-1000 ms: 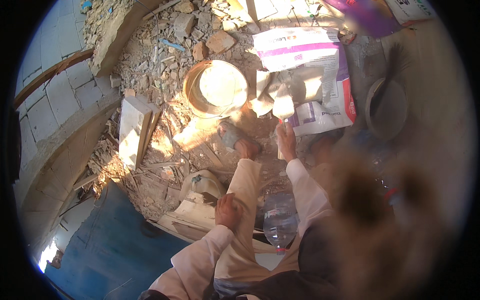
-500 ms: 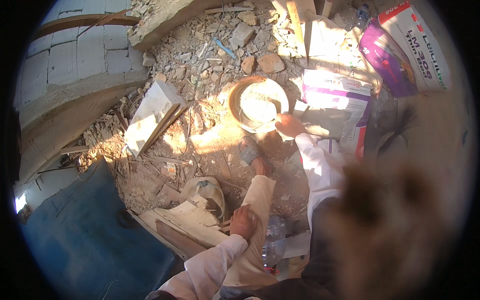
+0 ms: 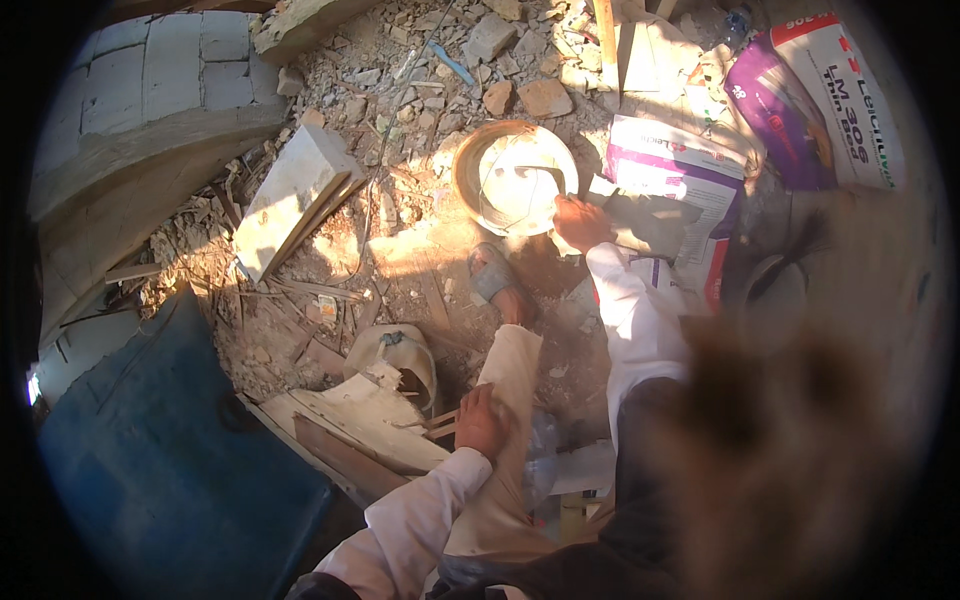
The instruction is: The person mixes cement powder and water in a bowl by hand and using a scoop, adding material from a nearby bag.
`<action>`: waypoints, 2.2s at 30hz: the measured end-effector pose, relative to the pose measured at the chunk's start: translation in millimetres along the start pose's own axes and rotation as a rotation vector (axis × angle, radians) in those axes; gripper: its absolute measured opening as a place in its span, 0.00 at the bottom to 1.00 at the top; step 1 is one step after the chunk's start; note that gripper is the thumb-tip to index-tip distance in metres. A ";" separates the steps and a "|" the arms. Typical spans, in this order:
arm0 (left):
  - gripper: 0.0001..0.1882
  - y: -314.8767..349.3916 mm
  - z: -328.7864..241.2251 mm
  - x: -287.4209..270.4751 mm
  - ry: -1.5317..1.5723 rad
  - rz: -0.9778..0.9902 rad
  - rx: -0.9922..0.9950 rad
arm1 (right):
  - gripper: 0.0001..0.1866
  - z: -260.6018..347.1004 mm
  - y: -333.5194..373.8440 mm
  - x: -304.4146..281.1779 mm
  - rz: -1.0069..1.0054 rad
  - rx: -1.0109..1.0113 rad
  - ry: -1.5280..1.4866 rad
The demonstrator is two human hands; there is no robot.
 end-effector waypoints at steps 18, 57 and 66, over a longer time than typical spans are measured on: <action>0.28 5.4 -16.7 9.2 -0.172 -0.125 0.049 | 0.18 -92.7 189.8 64.6 -0.453 0.694 -0.707; 0.26 8.7 -45.5 9.1 -0.314 -0.140 -0.042 | 0.24 -208.4 5.2 158.3 -1.002 0.856 -1.602; 0.27 7.3 -47.9 15.4 -0.302 -0.081 -0.018 | 0.24 -243.3 23.1 157.6 -1.065 0.688 -1.578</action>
Point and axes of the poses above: each hand's wrist, its own y-axis away from the middle knuckle, its own x-axis out of the palm, z = x × y, the point moved 1 cm from there along -y, towards the middle knuckle, and after that the axes turned 11 degrees about -y, right-handed, at the moved point
